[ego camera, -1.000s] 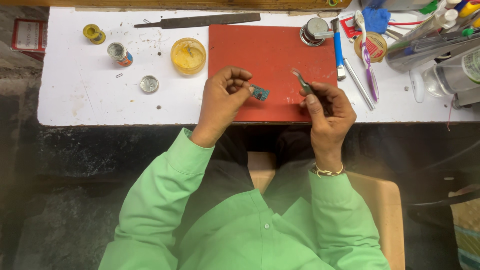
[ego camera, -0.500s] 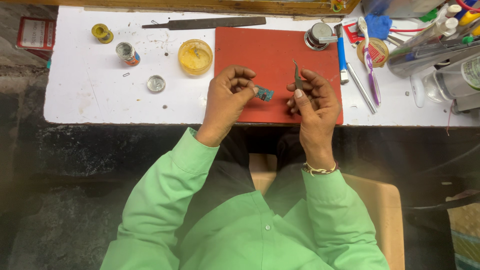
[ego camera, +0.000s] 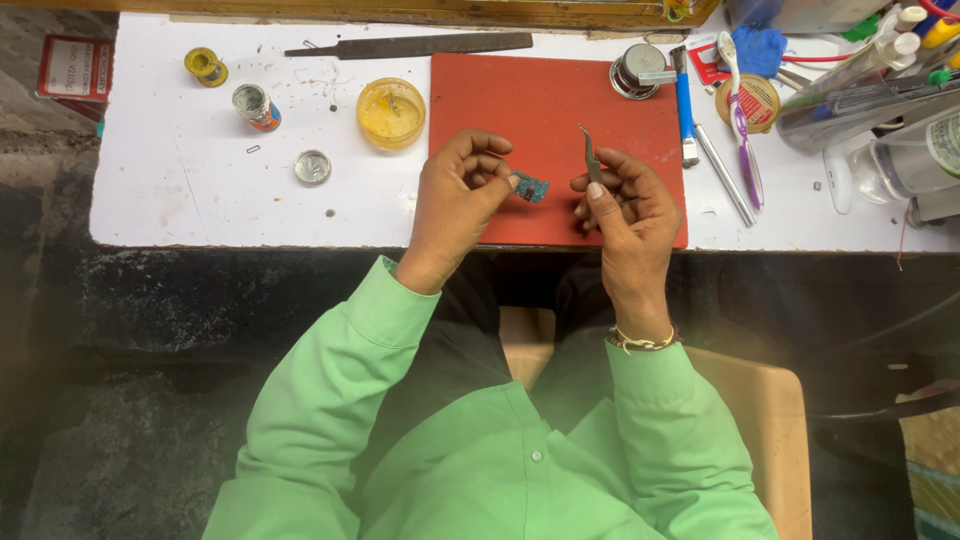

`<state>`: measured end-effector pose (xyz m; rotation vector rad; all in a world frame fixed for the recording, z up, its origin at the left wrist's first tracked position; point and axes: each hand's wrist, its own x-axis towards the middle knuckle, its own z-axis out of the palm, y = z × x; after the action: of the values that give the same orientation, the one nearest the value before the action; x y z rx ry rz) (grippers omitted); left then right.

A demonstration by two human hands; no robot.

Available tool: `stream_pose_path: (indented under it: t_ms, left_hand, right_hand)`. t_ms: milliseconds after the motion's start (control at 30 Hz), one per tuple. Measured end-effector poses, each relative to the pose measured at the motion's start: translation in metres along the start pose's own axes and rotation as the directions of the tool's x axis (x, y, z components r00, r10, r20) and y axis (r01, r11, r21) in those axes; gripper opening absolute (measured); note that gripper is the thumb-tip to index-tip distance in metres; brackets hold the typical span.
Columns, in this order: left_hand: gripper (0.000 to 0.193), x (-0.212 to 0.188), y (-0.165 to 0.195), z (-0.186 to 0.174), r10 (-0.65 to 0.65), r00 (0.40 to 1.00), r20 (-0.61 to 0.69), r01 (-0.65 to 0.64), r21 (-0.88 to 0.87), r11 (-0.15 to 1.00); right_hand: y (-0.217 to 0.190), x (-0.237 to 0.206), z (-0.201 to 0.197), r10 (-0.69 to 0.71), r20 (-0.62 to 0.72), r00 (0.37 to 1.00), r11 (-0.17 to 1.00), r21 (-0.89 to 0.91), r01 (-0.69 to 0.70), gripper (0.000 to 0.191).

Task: The person uses a rotary tool to grind a small component, then applies a yellow paste with tweezers to a small circuit board. They continue to manipulate the board with tweezers and a small metal tool, working on the same area throughout the clip.

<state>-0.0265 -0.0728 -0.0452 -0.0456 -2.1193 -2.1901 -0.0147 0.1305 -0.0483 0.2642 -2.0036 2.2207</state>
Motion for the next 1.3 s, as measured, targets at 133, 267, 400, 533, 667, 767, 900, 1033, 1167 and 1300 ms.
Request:
stream_pose_path:
  t_ms: [133,267,400,533,667,767,900,1033,1167,1300]
  left_hand:
    - [0.028,0.000,-0.001,0.002,0.043,0.999,0.006,-0.043,0.074,0.996]
    - [0.029,0.000,0.000,0.002,0.045,0.999,0.015,-0.047,0.108,0.993]
    - [0.029,0.001,0.003,0.003,0.017,1.000,0.024,-0.020,0.128,0.992]
    - [0.030,0.001,0.003,0.003,-0.005,0.999,0.042,0.000,0.120,0.993]
    - [0.029,0.001,0.002,0.002,0.018,0.998,0.065,-0.026,0.117,0.993]
    - [0.027,0.000,0.000,0.001,0.030,0.996,0.080,-0.039,0.117,0.992]
    - [0.023,-0.001,-0.003,0.004,0.085,0.988,0.129,-0.103,0.146,0.984]
    - [0.022,-0.002,-0.003,0.005,0.014,0.987,0.163,-0.017,0.017,1.000]
    - [0.024,-0.004,0.000,0.005,0.031,0.990,0.138,-0.035,0.023,0.999]
    - [0.026,-0.005,0.001,0.007,0.080,0.991,0.106,-0.082,0.014,0.997]
  right_hand:
    - [0.000,0.002,0.000,0.029,-0.009,1.000,0.998,-0.059,-0.029,0.034]
    - [-0.002,0.004,0.003,0.032,0.056,0.998,0.998,-0.064,-0.029,0.037]
    - [-0.005,0.005,0.008,0.073,0.053,0.996,0.985,-0.159,-0.063,0.036]
    - [-0.007,0.006,0.009,0.104,0.020,0.994,0.981,-0.164,-0.100,0.033]
    - [-0.009,0.010,0.007,0.130,0.016,0.991,0.986,-0.106,-0.128,0.031]
    - [-0.010,0.014,0.005,0.166,-0.002,0.986,0.986,-0.016,-0.166,0.031]
    - [-0.011,0.016,0.004,0.226,-0.039,0.973,0.974,0.031,-0.225,0.029]
    - [-0.013,0.017,0.005,0.256,-0.024,0.966,0.966,0.039,-0.255,0.028]
    - [-0.014,0.016,0.005,0.256,0.016,0.966,0.966,0.015,-0.257,0.030]
    - [-0.014,0.015,0.002,0.245,0.068,0.967,0.970,-0.007,-0.245,0.030]
